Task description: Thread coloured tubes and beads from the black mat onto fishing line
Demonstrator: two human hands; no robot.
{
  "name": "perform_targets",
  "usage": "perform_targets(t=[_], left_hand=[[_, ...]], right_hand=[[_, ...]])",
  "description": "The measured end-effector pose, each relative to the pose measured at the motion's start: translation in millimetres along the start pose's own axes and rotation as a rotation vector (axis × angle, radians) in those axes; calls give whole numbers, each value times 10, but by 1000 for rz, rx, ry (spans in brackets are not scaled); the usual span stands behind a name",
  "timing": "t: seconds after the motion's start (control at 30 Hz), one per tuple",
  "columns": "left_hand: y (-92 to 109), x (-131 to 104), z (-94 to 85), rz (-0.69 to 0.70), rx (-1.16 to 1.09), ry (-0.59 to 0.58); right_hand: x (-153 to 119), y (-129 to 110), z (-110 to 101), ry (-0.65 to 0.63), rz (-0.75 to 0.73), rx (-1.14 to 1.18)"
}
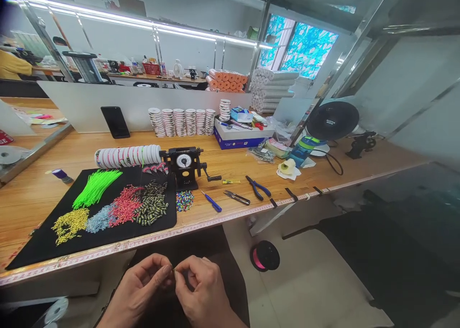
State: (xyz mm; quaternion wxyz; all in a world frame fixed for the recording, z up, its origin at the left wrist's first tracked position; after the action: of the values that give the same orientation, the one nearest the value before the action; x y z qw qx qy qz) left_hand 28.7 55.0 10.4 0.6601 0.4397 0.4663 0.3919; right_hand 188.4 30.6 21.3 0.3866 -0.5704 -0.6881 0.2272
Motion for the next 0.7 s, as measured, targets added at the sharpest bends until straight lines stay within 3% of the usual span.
perform_targets(t=[0.23,0.43,0.53,0.6,0.7], left_hand=[[54,-10,29,7,55,-23],[-25,30,57,-137,-114,-88],[-38,24,97,-225,-308,-98],[-32,22,111,-249,-380,-61],[-42,25,93,-240,-395,27]], right_hand=[[8,13,-12,-36,-20,-12],[41,16,-39,123,-511,-357],[60,38,-46,170,-652,-462],[68,48,-51,184,-623,-431],[64,35,-69,181,-428,-254]])
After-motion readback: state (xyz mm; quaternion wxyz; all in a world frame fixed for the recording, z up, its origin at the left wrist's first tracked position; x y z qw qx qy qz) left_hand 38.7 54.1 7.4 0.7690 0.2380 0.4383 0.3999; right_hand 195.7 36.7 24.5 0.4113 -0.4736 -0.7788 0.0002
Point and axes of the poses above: each hand's wrist, its own x-axis towards the middle knuckle, its own z-axis out of the palm, y = z × x, the point moved 2 cm from there along x, towards the middle knuckle, and after that the axes turned 6 degrees about -x, right-handed, at the moved point
